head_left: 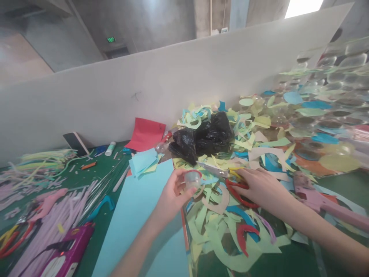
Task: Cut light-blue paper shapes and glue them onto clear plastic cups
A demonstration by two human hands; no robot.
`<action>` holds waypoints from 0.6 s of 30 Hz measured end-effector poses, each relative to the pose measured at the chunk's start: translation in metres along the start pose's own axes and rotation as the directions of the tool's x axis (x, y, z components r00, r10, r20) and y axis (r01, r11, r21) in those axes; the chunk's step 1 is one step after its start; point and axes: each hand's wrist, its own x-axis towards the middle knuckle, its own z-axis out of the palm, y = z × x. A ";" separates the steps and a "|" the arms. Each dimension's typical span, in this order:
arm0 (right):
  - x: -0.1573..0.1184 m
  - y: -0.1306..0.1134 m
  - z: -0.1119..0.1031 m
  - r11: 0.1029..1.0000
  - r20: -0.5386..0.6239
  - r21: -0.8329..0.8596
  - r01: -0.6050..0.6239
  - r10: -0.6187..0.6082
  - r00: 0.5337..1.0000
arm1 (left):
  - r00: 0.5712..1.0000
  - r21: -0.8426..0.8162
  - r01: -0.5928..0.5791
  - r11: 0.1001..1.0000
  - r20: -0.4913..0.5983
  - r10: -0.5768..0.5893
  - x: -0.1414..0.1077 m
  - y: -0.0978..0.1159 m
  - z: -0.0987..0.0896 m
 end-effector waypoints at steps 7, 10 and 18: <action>-0.001 0.008 0.021 0.980 -0.188 -0.126 0.154 -0.176 0.966 | 0.791 0.611 -0.581 0.538 0.269 0.550 -0.003 -0.013 -0.005; -0.001 0.009 0.024 0.973 -0.210 -0.151 0.172 -0.202 0.957 | 0.672 0.666 -0.688 0.287 0.436 0.599 -0.003 -0.016 -0.006; -0.009 0.007 0.019 0.959 -0.213 -0.259 0.116 -0.173 0.961 | 0.627 0.656 -0.713 0.247 0.439 0.644 -0.003 -0.013 -0.004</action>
